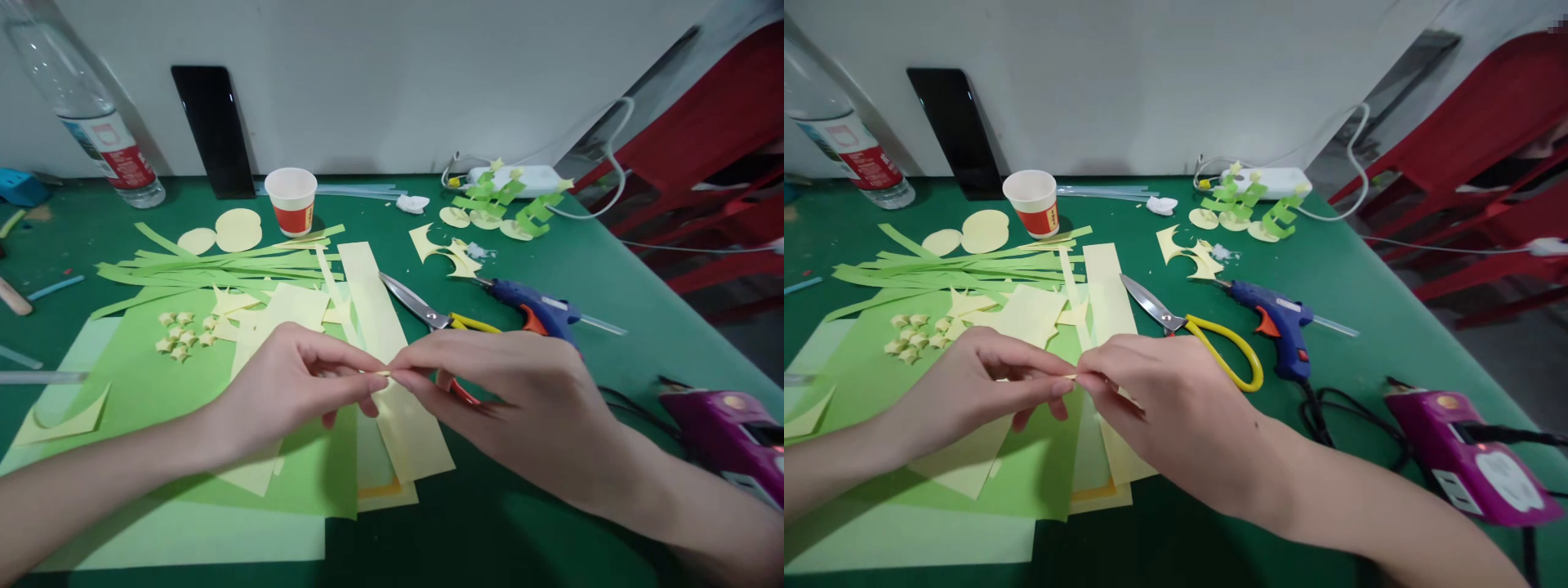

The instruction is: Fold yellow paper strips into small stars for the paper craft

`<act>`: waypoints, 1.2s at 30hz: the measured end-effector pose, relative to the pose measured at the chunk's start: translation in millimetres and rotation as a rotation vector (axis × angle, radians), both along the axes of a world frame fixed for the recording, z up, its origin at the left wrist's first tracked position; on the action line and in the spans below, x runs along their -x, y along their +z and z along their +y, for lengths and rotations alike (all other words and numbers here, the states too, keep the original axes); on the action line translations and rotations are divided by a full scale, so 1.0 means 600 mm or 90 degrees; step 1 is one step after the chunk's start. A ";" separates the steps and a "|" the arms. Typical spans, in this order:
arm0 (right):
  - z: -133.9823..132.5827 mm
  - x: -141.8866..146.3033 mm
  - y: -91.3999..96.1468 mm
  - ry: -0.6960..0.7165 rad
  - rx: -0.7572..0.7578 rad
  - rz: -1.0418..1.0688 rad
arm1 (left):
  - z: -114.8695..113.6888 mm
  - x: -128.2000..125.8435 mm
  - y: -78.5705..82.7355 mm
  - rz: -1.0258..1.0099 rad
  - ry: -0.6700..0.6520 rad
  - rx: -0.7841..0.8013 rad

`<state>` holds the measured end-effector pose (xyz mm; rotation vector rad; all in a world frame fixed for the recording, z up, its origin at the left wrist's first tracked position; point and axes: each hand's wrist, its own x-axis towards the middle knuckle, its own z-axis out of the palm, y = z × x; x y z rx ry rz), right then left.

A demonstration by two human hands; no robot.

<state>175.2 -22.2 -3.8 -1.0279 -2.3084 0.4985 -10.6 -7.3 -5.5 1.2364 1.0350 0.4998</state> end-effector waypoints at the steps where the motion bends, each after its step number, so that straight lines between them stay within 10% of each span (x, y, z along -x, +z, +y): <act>1: 0.003 -0.001 0.001 0.006 0.006 -0.003 | 0.001 0.001 -0.002 -0.002 -0.012 0.007; 17: 0.025 0.002 -0.027 0.109 0.110 -0.019 | 0.019 0.024 -0.052 -0.084 -0.108 0.224; 26: 0.044 0.019 -0.044 -0.018 0.603 -0.021 | 0.022 0.022 -0.075 -0.026 -0.092 0.223; 36: 0.058 0.011 -0.041 0.004 0.713 0.020 | 0.026 0.024 -0.084 -0.049 -0.097 0.225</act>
